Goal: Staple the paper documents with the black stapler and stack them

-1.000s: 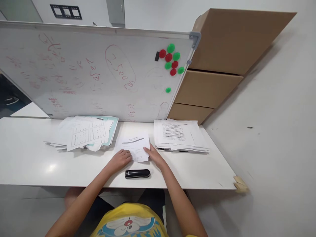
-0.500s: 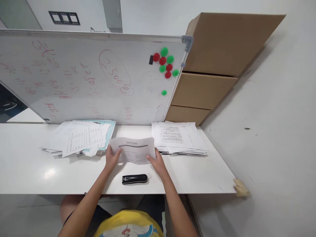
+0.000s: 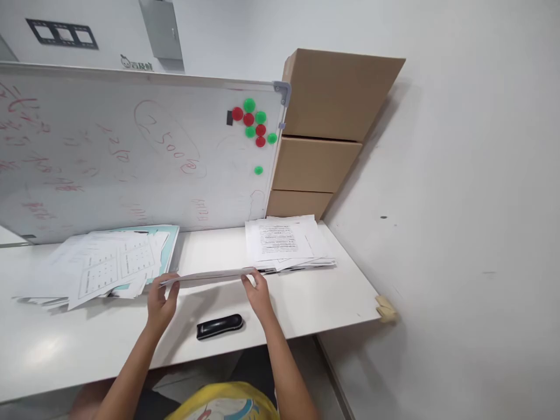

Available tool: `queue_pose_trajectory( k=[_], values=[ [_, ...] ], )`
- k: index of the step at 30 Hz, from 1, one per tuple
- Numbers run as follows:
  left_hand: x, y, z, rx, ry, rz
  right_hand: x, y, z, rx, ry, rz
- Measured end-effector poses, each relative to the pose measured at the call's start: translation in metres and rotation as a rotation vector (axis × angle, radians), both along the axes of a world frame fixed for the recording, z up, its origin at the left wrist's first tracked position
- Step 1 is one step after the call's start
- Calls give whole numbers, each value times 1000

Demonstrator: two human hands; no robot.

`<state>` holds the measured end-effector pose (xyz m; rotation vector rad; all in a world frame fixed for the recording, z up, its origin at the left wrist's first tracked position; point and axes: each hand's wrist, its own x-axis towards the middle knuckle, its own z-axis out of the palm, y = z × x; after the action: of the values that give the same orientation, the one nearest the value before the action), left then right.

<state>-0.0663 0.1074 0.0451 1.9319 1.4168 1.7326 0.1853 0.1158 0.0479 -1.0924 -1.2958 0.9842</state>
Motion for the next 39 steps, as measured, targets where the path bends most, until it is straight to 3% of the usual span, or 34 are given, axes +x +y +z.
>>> queue_pose_trajectory(
  k=[4, 10, 23, 29, 32, 35, 39],
  values=[
    [11, -10, 8, 44, -104, -43, 2, -15, 7, 90, 104, -36],
    [28, -25, -7, -152, -248, 17, 10, -27, -16, -93, 137, -94],
    [36, -34, -1, -147, -431, -41, 18, -39, -36, -148, 138, -48],
    [35, -40, -1, -181, -400, 19, 20, -45, -30, -135, 134, -85],
    [35, -46, -8, -36, -381, 109, 27, -44, -25, -133, 156, -149],
    [37, -56, -16, 6, -235, 90, 44, -43, -23, -190, 178, -163],
    [47, -64, -21, -221, 389, -280, 84, -52, -27, -379, 257, -137]
  ],
)
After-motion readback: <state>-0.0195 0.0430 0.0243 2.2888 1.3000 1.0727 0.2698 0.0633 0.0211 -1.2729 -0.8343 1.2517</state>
